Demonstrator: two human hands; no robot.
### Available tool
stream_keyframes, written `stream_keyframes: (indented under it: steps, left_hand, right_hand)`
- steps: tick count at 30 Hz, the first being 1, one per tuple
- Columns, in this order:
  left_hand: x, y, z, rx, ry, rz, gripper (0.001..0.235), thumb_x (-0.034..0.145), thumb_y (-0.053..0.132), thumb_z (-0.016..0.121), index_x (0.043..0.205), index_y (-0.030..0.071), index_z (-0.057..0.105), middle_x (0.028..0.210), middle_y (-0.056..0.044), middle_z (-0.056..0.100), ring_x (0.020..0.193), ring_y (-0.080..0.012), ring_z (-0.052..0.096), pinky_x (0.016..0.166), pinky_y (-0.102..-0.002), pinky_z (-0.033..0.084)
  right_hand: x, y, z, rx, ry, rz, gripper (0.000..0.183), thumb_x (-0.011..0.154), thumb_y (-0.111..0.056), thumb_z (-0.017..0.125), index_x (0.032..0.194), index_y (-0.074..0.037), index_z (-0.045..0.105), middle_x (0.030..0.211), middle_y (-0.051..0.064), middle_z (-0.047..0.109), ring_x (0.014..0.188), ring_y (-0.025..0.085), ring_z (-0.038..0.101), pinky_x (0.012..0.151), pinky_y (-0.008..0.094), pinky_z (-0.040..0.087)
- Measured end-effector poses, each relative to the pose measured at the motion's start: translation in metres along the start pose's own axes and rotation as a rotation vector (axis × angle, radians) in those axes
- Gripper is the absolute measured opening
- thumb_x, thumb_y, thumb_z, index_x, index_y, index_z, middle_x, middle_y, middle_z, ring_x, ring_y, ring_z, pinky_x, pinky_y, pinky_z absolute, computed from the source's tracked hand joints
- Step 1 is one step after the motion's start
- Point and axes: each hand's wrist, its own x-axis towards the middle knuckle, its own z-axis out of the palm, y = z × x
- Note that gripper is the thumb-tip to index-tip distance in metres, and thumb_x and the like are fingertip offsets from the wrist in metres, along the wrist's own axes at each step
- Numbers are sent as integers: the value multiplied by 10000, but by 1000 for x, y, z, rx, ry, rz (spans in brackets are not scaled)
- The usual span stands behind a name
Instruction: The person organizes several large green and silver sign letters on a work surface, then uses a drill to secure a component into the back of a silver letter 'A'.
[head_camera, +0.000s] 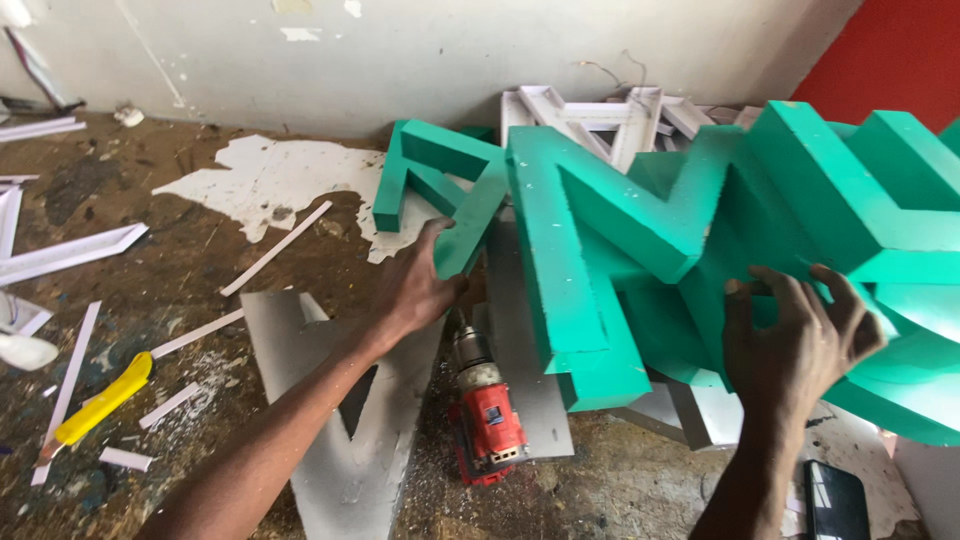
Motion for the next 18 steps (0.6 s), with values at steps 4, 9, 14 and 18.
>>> stream_keyframes:
  steps: [4, 9, 14, 18]
  left_hand:
    - [3, -24, 2, -53, 31, 65, 806, 828, 364, 809, 1583, 205, 575, 574, 30, 540, 443, -144, 425, 367, -384, 309]
    - [-1, -26, -3, -197, -22, 121, 855, 817, 389, 794, 1595, 162, 522, 1470, -159, 766, 580, -213, 601, 595, -469, 515]
    - [2, -25, -6, -300, -99, -46, 1172, 722, 488, 872, 1735, 236, 338, 1787, -146, 486, 1566, -409, 553, 1164, -524, 516]
    - [7, -16, -4, -564, -194, -253, 1141, 760, 192, 912, 1766, 122, 378, 1617, -112, 671, 1386, -289, 702, 1119, -423, 619]
  right_hand:
    - [-10, 10, 12, -37, 5, -34, 237, 1182, -363, 890, 1351, -209, 952, 1279, 47, 907, 1558, 283, 661, 1265, 493, 292]
    - [-17, 22, 20, -23, 9, -66, 141, 1243, -311, 961, 1340, -212, 938, 1310, 13, 924, 1624, 345, 683, 1328, 520, 296]
    - [-22, 25, 19, -91, -15, -112, 200, 1246, -363, 966, 1369, -205, 952, 1322, 48, 930, 1637, 340, 663, 1331, 519, 335]
    - [-26, 19, 9, 30, -118, -71, 389, 1257, -391, 896, 1540, -125, 917, 1653, 181, 899, 1959, 450, 402, 1457, 643, 72]
